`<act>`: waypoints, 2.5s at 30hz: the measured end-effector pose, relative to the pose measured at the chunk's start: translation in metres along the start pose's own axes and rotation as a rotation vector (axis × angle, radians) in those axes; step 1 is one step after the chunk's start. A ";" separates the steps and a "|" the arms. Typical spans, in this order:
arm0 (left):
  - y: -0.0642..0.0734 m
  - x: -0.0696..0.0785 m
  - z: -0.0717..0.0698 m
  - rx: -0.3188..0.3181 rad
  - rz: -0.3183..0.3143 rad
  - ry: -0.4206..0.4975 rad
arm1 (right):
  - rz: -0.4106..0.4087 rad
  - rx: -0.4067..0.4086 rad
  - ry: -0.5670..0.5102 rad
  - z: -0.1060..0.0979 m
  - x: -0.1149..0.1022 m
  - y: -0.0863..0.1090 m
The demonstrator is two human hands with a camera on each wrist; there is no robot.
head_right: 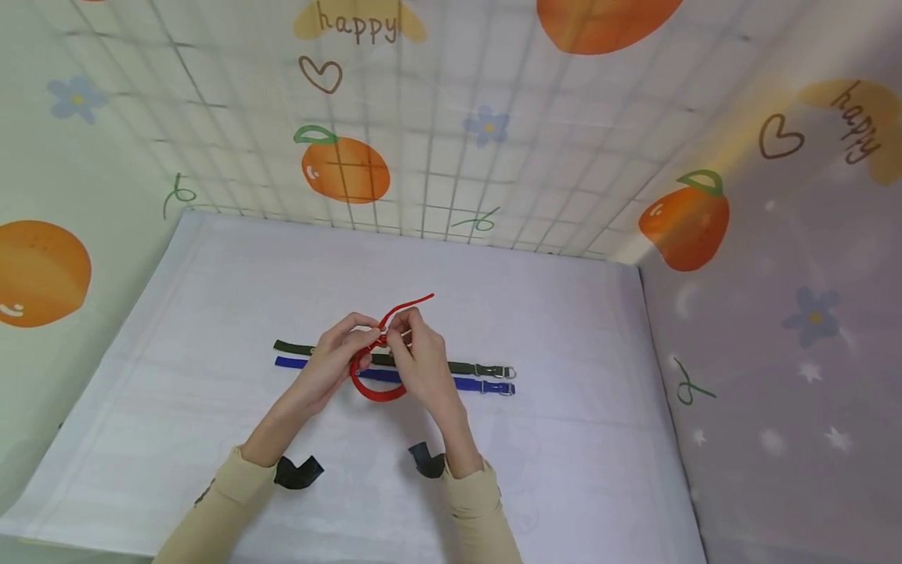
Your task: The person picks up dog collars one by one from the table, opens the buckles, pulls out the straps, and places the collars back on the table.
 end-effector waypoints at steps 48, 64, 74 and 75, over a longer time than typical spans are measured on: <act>0.007 0.002 -0.003 -0.032 0.101 -0.234 | 0.268 0.023 -0.317 -0.003 0.017 0.003; 0.006 -0.005 -0.005 0.026 0.024 -0.231 | 0.259 0.083 -0.433 0.001 0.015 0.005; 0.010 0.006 0.001 0.015 0.169 -0.435 | 0.245 0.063 -0.345 -0.002 0.013 0.005; 0.011 0.008 0.001 0.019 0.177 -0.433 | 0.241 0.062 -0.337 -0.002 0.013 0.005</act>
Point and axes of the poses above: each hand's wrist, its own y-axis away from the middle knuckle, its own z-axis out of the palm, x = y × z, the point moved 7 cm from there along -y, towards the middle knuckle, and after that the axes turned 3 degrees about y, right-handed, at the moved point
